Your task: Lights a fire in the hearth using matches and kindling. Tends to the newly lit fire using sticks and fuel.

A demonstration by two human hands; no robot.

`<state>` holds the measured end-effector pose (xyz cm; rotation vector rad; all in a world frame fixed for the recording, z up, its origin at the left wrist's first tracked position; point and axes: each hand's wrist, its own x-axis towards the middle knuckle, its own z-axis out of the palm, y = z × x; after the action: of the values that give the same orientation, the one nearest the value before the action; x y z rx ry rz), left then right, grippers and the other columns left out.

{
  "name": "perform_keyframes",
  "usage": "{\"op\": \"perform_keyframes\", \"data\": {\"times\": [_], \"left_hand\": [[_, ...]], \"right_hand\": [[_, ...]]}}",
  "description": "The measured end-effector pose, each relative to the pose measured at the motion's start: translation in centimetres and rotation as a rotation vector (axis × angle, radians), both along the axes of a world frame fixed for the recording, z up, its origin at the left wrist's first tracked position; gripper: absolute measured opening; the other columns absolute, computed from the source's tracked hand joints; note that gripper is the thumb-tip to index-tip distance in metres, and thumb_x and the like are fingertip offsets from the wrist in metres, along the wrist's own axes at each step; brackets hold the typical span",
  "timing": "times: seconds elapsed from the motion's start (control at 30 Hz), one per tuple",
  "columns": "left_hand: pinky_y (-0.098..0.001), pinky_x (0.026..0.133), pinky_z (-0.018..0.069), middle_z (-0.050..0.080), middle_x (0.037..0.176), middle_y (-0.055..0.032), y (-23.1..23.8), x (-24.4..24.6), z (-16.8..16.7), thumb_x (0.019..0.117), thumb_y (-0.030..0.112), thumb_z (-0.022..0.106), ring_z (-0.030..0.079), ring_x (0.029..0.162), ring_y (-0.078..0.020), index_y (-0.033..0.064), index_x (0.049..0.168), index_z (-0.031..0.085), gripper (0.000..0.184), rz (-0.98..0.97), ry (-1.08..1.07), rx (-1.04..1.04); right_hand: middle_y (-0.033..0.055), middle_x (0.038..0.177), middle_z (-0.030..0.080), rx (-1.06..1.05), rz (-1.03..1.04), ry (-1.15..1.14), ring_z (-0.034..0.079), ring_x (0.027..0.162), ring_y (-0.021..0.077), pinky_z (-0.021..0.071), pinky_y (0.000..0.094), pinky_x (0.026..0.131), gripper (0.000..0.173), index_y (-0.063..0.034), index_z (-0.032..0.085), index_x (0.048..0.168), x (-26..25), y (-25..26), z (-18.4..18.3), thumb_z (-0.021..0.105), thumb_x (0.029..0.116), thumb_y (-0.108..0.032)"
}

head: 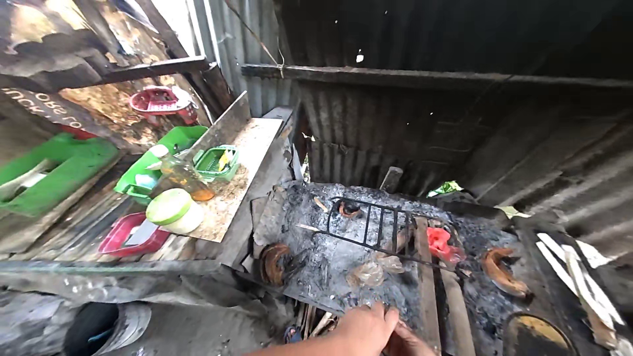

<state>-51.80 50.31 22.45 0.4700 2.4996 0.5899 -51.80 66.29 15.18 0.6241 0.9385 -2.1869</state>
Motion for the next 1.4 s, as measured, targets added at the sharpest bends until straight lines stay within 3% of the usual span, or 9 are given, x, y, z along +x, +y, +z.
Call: {"op": "perform_keyframes", "data": {"times": [0.27, 0.37, 0.47, 0.53, 0.73, 0.97, 1.13, 1.27, 1.4], "left_hand": [[-0.0572, 0.08, 0.059, 0.062, 0.123, -0.0233, -0.2, -0.2, -0.5, 0.1028, 0.011, 0.055, 0.068, 0.102, -0.0427, 0.009, 0.147, 0.046, 0.046, -0.048, 0.036, 0.046], [-0.0573, 0.081, 0.0588, 0.062, 0.124, -0.0238, -0.3, -0.5, -0.7, 0.1029, 0.013, 0.056, 0.068, 0.102, -0.0433, 0.016, 0.151, 0.045, 0.05, -0.034, 0.037, 0.082], [-0.0597, 0.083, 0.0581, 0.061, 0.128, -0.025, -0.4, -0.8, -0.7, 0.1038, 0.017, 0.057, 0.067, 0.104, -0.045, 0.0277, 0.155, 0.043, 0.054, 0.002, 0.0, 0.124], [-0.0594, 0.086, 0.0577, 0.06, 0.129, -0.0244, -0.5, -0.9, -0.7, 0.105, 0.021, 0.056, 0.067, 0.105, -0.0442, 0.03, 0.153, 0.045, 0.05, 0.024, -0.009, 0.162], [-0.0517, 0.097, 0.0559, 0.057, 0.137, -0.0223, -0.1, -0.8, -0.9, 0.0974, 0.019, 0.069, 0.065, 0.115, -0.0368, 0.0259, 0.155, 0.042, 0.064, 0.157, -0.053, 0.328], [-0.0458, 0.103, 0.0536, 0.054, 0.144, -0.019, -0.2, -0.5, -1.8, 0.0946, 0.024, 0.074, 0.063, 0.122, -0.0299, 0.0217, 0.16, 0.034, 0.077, 0.237, -0.078, 0.471], [-0.0466, 0.098, 0.0562, 0.057, 0.137, -0.0204, 0.0, -0.3, -1.5, 0.0959, 0.021, 0.072, 0.066, 0.114, -0.0318, 0.0254, 0.16, 0.034, 0.075, 0.23, -0.053, 0.378], [-0.0446, 0.096, 0.0559, 0.061, 0.129, -0.0205, 0.1, -0.5, -1.6, 0.0975, 0.016, 0.066, 0.066, 0.111, -0.0322, 0.0223, 0.156, 0.043, 0.063, 0.167, 0.035, 0.282], [-0.0445, 0.096, 0.0564, 0.06, 0.13, -0.0189, 0.3, -0.6, -1.5, 0.0979, 0.019, 0.063, 0.066, 0.112, -0.0314, 0.0237, 0.157, 0.042, 0.063, 0.17, -0.018, 0.203]], "right_hand": [[0.0125, 0.085, 0.075, -0.134, 0.1, -0.09, 0.073, 0.074, 0.0186, 0.0626, 0.0352, 0.074, 0.034, -0.0077, 0.069, 0.096, -1.1, 1.3, -0.7, 0.038, 0.1068, -0.015], [0.0122, 0.087, 0.075, -0.074, 0.098, -0.065, 0.073, 0.076, 0.0188, 0.0624, 0.0349, 0.075, 0.032, -0.0071, 0.067, 0.099, -1.3, 1.8, -1.1, 0.036, 0.1065, -0.012], [0.0096, 0.081, 0.074, 0.054, 0.035, -0.005, 0.071, 0.071, 0.0167, 0.0619, 0.0338, 0.07, 0.03, -0.0069, 0.066, 0.094, -1.4, 1.7, -0.4, 0.038, 0.1051, -0.007], [0.0098, 0.079, 0.073, 0.15, -0.001, 0.049, 0.071, 0.068, 0.017, 0.0618, 0.0339, 0.068, 0.028, -0.0047, 0.065, 0.093, -1.7, 1.7, 0.1, 0.04, 0.105, -0.005], [0.0102, 0.081, 0.071, 0.357, 0.037, 0.207, 0.07, 0.07, 0.017, 0.0615, 0.0343, 0.07, 0.014, 0.0011, 0.061, 0.098, -3.0, 2.0, 3.6, 0.049, 0.1032, -0.001], [0.0083, 0.079, 0.07, 0.353, 0.089, 0.253, 0.069, 0.069, 0.0152, 0.0604, 0.0324, 0.07, 0.013, -0.0019, 0.06, 0.095, -3.1, 3.1, 4.7, 0.051, 0.1036, -0.004], [0.008, 0.081, 0.07, 0.356, 0.125, 0.26, 0.069, 0.071, 0.0154, 0.0605, 0.0323, 0.072, 0.012, -0.0014, 0.061, 0.099, -3.0, 3.6, 4.4, 0.05, 0.1038, -0.004], [0.008, 0.081, 0.069, 0.351, 0.134, 0.269, 0.068, 0.071, 0.0149, 0.0599, 0.0308, 0.07, 0.007, -0.0013, 0.06, 0.099, -2.8, 3.4, 3.7, 0.053, 0.0993, -0.002], [0.0087, 0.082, 0.07, 0.292, 0.071, 0.252, 0.069, 0.072, 0.0157, 0.0603, 0.0317, 0.071, 0.006, -0.0018, 0.061, 0.096, -2.5, 2.9, 3.0, 0.055, 0.0984, 0.0]]}}
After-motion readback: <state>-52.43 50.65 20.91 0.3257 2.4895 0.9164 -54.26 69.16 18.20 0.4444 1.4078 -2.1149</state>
